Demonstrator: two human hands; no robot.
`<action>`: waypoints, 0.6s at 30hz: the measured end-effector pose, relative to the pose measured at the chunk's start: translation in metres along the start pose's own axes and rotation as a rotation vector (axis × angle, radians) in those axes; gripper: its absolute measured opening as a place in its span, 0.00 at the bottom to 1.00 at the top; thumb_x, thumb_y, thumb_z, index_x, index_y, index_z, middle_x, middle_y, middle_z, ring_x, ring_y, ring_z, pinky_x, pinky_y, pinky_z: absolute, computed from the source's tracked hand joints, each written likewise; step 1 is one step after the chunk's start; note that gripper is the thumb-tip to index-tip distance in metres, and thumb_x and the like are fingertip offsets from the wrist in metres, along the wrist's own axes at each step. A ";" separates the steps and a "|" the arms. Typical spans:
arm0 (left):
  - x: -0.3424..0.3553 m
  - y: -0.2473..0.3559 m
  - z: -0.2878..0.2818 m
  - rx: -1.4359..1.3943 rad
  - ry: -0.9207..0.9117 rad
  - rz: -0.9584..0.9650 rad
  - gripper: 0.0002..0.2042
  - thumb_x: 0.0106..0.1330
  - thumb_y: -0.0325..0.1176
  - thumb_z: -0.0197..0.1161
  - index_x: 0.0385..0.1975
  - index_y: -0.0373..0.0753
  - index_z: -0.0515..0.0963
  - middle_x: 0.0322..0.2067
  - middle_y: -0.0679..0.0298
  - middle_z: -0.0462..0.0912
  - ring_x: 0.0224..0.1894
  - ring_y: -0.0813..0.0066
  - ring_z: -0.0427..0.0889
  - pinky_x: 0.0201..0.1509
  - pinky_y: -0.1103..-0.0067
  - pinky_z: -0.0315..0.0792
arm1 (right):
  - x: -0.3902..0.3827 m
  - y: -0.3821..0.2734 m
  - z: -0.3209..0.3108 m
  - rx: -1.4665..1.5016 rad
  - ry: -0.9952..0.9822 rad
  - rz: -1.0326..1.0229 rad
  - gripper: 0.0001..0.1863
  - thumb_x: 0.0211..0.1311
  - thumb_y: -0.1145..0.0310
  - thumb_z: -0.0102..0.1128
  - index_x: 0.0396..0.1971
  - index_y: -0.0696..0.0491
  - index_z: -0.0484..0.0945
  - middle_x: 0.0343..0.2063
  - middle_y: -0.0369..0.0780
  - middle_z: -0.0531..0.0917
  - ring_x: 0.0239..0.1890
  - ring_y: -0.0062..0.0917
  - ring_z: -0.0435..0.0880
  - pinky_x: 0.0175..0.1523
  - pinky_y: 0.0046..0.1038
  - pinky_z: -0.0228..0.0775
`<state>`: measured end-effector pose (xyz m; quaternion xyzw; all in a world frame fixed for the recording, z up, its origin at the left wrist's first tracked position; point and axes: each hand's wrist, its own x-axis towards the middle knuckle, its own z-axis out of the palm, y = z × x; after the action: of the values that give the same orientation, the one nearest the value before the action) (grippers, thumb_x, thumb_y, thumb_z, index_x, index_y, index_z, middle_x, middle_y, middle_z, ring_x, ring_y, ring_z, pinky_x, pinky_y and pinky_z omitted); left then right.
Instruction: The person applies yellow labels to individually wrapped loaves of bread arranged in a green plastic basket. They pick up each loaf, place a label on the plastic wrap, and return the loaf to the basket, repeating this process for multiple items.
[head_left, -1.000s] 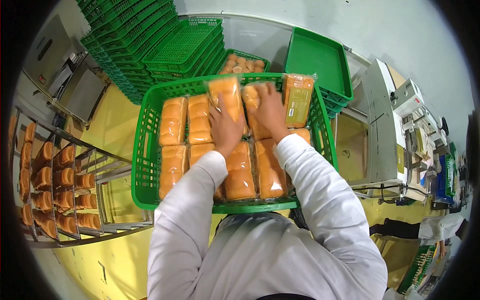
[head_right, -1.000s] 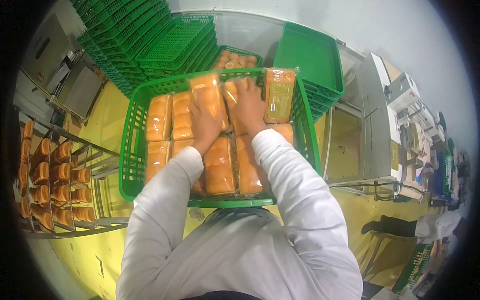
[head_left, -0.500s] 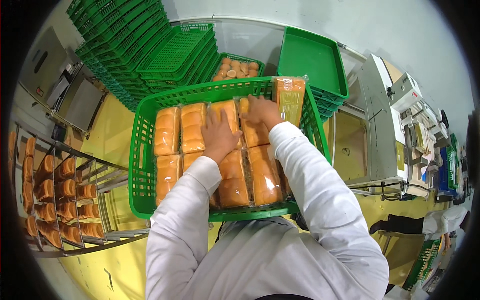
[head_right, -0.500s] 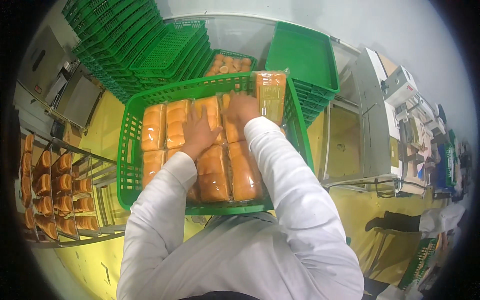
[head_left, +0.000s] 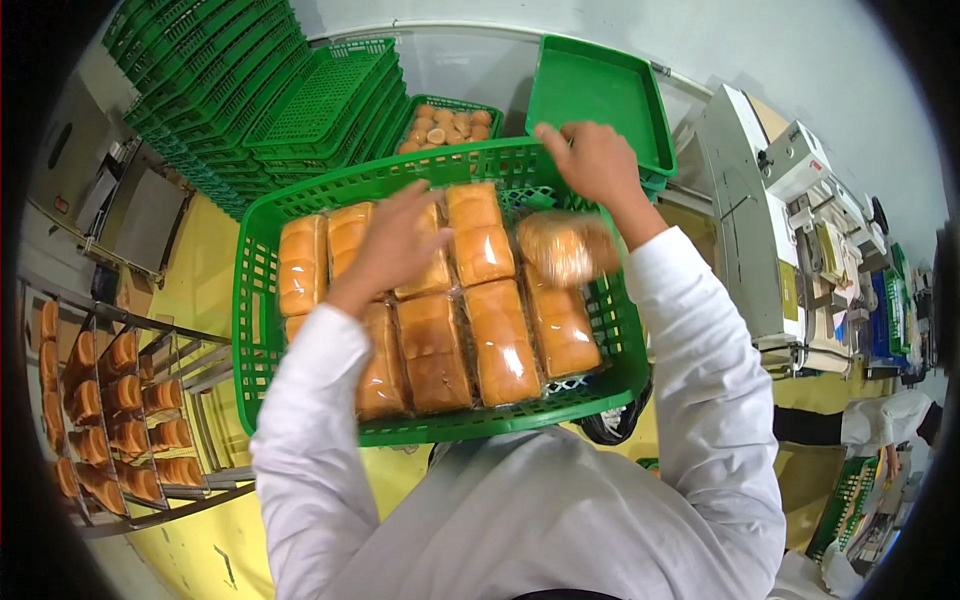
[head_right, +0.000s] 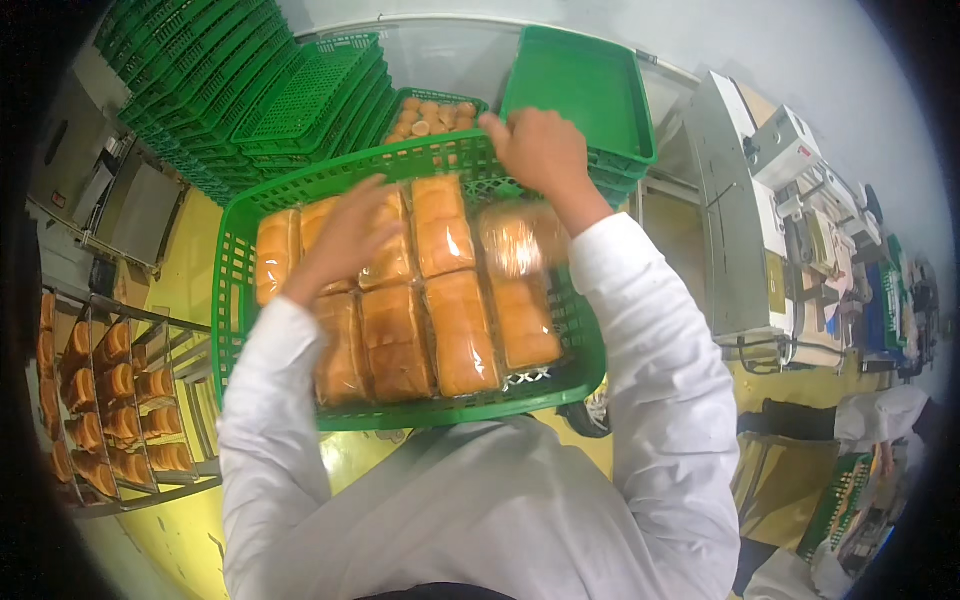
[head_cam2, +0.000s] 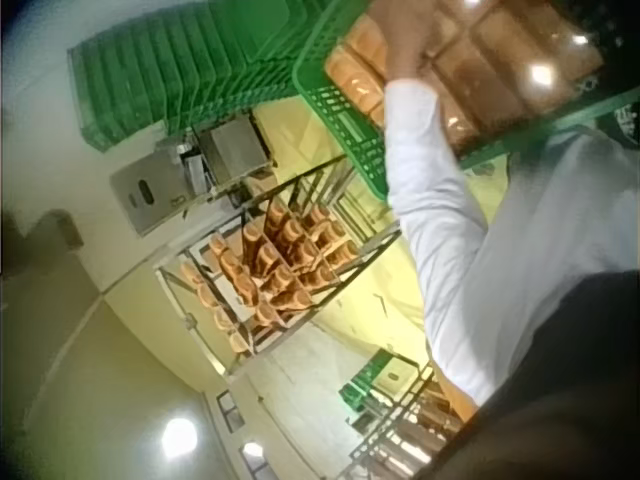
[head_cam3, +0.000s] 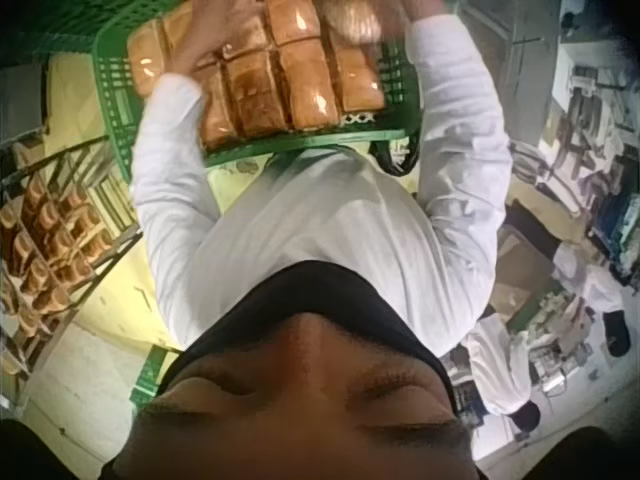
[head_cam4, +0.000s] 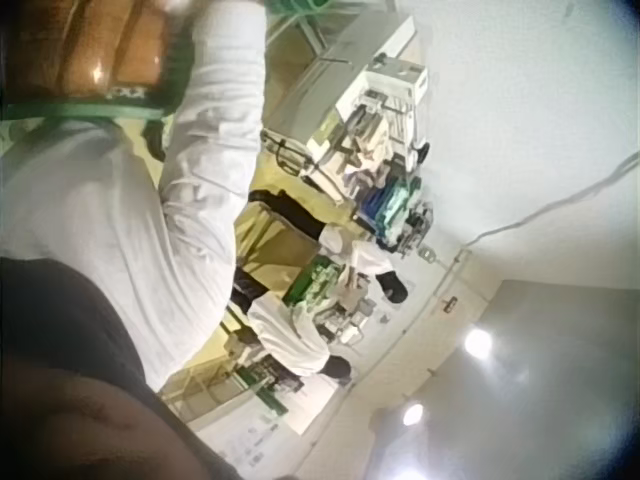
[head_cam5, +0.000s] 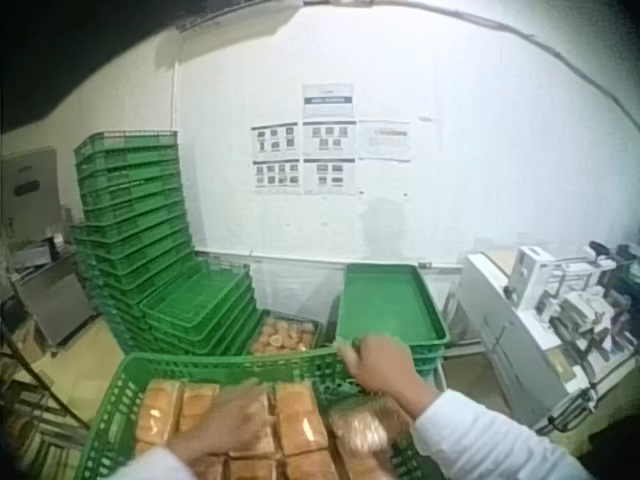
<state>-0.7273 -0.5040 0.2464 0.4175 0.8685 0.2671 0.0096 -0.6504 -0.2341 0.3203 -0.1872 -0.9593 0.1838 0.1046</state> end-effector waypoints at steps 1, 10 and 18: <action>-0.016 0.001 -0.024 -0.017 0.047 -0.005 0.26 0.65 0.43 0.64 0.61 0.39 0.72 0.66 0.47 0.65 0.68 0.48 0.63 0.71 0.63 0.57 | -0.015 0.002 0.007 -0.075 -0.103 -0.019 0.32 0.63 0.36 0.50 0.36 0.53 0.85 0.38 0.52 0.85 0.38 0.45 0.85 0.45 0.45 0.76; -0.179 -0.039 -0.139 0.086 0.252 -0.368 0.21 0.68 0.32 0.61 0.60 0.36 0.72 0.67 0.51 0.65 0.70 0.56 0.62 0.71 0.66 0.56 | -0.105 0.023 0.053 0.004 -0.245 0.047 0.47 0.43 0.58 0.74 0.66 0.47 0.62 0.64 0.54 0.67 0.60 0.47 0.75 0.57 0.41 0.73; -0.254 -0.121 -0.140 0.176 0.348 -0.439 0.25 0.69 0.32 0.60 0.65 0.37 0.66 0.67 0.49 0.63 0.70 0.54 0.60 0.72 0.66 0.52 | -0.034 0.010 0.086 0.246 0.489 -0.203 0.44 0.42 0.71 0.73 0.65 0.41 0.64 0.66 0.49 0.62 0.60 0.48 0.72 0.57 0.39 0.74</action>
<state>-0.6826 -0.8149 0.2571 0.1666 0.9465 0.2497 -0.1184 -0.6395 -0.2662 0.2336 -0.1152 -0.8899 0.2369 0.3725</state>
